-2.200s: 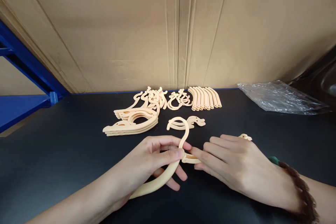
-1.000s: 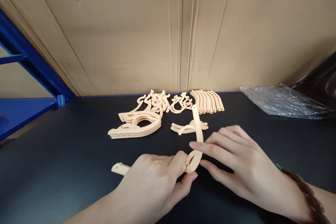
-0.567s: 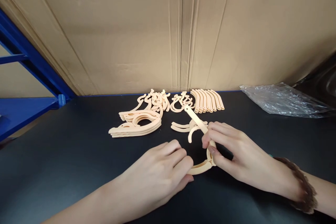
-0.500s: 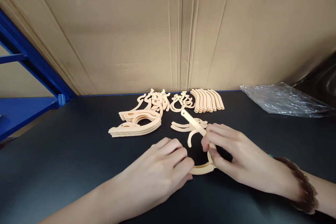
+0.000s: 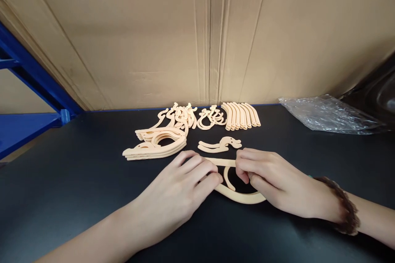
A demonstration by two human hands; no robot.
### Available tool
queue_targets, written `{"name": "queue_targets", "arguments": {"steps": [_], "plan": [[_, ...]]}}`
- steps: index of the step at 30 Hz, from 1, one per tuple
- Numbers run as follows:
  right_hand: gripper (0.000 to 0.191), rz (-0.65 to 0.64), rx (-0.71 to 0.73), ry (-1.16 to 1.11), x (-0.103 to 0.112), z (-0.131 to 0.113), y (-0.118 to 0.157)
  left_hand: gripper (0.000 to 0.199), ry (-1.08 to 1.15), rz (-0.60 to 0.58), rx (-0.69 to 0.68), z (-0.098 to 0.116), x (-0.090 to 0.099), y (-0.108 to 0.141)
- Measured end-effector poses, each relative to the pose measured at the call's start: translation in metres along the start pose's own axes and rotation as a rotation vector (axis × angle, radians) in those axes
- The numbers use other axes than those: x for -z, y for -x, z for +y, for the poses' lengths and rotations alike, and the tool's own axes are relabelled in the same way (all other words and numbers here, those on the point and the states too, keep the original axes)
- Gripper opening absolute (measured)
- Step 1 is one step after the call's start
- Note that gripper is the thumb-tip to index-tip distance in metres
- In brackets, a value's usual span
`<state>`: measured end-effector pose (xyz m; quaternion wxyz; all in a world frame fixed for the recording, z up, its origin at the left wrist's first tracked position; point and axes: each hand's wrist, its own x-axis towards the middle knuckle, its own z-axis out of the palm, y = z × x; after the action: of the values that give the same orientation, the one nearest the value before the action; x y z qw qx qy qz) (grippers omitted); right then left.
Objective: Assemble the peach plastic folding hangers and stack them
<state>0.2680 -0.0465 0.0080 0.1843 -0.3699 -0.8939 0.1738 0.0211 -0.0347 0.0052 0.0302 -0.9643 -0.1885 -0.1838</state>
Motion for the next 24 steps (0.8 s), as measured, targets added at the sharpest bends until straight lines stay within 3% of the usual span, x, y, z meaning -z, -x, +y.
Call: {"name": "queue_targets", "arguments": {"steps": [8,14,20,24], "plan": [[0.021,-0.097,0.139,0.234,0.010,0.012,-0.003,0.026,-0.050,0.055,0.051,-0.003,-0.008,0.002],[0.026,-0.136,0.108,0.279,0.019,0.012,-0.002,0.024,-0.001,0.111,0.094,-0.003,-0.010,0.003],[0.027,-0.168,0.044,0.264,0.023,0.009,0.002,0.024,0.008,0.096,0.107,-0.003,-0.010,0.003],[0.027,-0.186,0.022,0.262,0.027,0.011,0.005,0.028,0.137,0.047,0.125,0.002,-0.009,0.002]]}}
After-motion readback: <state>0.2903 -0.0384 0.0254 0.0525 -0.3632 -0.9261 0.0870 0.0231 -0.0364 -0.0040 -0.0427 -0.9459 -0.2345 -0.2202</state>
